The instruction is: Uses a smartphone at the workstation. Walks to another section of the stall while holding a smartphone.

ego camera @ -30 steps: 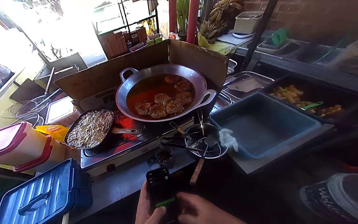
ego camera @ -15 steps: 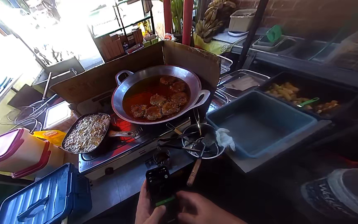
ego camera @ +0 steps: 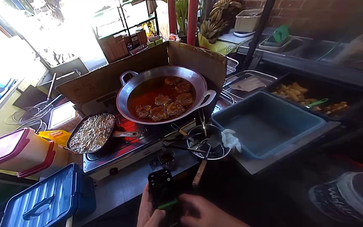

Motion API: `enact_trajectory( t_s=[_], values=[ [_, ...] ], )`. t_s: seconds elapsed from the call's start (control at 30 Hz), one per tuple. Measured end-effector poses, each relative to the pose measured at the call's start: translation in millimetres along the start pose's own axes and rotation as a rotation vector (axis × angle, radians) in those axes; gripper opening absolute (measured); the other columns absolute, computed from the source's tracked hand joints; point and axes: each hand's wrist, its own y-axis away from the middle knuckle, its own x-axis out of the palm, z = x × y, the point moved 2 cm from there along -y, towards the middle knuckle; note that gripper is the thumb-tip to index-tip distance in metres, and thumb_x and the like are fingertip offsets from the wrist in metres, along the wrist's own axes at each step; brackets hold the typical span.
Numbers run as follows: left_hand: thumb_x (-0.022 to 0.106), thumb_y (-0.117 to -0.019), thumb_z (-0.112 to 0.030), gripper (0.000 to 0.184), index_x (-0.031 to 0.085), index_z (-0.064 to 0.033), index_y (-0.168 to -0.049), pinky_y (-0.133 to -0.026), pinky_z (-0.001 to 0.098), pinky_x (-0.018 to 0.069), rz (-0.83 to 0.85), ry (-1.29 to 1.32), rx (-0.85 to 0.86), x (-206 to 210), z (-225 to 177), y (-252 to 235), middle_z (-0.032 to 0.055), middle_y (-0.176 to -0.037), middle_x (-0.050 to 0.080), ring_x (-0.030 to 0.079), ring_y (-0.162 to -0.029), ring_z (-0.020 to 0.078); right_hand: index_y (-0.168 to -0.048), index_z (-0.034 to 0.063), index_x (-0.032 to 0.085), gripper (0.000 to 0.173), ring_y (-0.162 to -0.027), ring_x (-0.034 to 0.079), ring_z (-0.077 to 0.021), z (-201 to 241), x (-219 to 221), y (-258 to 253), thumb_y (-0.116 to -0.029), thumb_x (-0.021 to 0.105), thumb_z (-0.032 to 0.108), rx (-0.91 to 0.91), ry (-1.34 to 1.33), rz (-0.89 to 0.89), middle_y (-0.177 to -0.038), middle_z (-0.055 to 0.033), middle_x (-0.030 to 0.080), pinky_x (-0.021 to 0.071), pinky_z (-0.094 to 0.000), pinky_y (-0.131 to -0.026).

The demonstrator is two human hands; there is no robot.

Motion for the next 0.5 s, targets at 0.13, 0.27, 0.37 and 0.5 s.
enact_trajectory(
  t_s=[0.13, 0.27, 0.37, 0.5],
  values=[
    [0.042, -0.0813, 0.010, 0.087, 0.000, 0.0070, -0.158, -0.109, 0.0444, 0.0505, 0.009, 0.042, 0.003, -4.3, 0.9, 2.9, 0.0240, -0.149, 0.047, 0.057, -0.131, 0.0276, -0.135, 0.0062, 0.057, 0.043, -0.089, 0.071, -0.0154, 2.7, 1.8, 0.3, -0.0985, 0.069, 0.025, 0.004, -0.005, 0.009, -0.103, -0.0060, 0.072, 0.0603, -0.0366, -0.083],
    [0.040, -0.0873, 0.007, 0.079, 0.002, 0.0079, -0.157, -0.110, 0.0428, 0.0497, -0.014, 0.015, 0.004, -5.0, 0.4, 5.1, 0.0236, -0.149, 0.047, 0.056, -0.132, 0.0263, -0.135, 0.0060, 0.057, 0.042, -0.089, 0.071, -0.0152, 2.8, 3.2, 0.3, -0.0987, 0.069, 0.025, -0.001, 0.005, 0.016, -0.103, -0.0060, 0.072, 0.0604, -0.0362, -0.083],
    [0.038, -0.0897, 0.007, 0.076, 0.003, 0.0076, -0.158, -0.109, 0.0422, 0.0504, -0.033, 0.008, -0.005, -3.8, -0.6, 6.9, 0.0237, -0.149, 0.048, 0.057, -0.131, 0.0262, -0.135, 0.0061, 0.057, 0.043, -0.089, 0.071, -0.0150, 2.7, 3.6, 0.7, -0.0987, 0.069, 0.026, -0.004, 0.007, 0.024, -0.102, -0.0055, 0.072, 0.0604, -0.0356, -0.082],
    [0.037, -0.0907, 0.008, 0.075, 0.004, 0.0074, -0.158, -0.109, 0.0410, 0.0500, -0.052, -0.005, -0.018, -2.6, -1.3, 8.4, 0.0232, -0.149, 0.047, 0.057, -0.131, 0.0254, -0.136, 0.0062, 0.056, 0.044, -0.090, 0.071, -0.0153, 3.7, 3.9, 1.5, -0.0984, 0.069, 0.026, 0.009, 0.006, 0.025, -0.104, -0.0057, 0.072, 0.0606, -0.0359, -0.083]
  ],
)
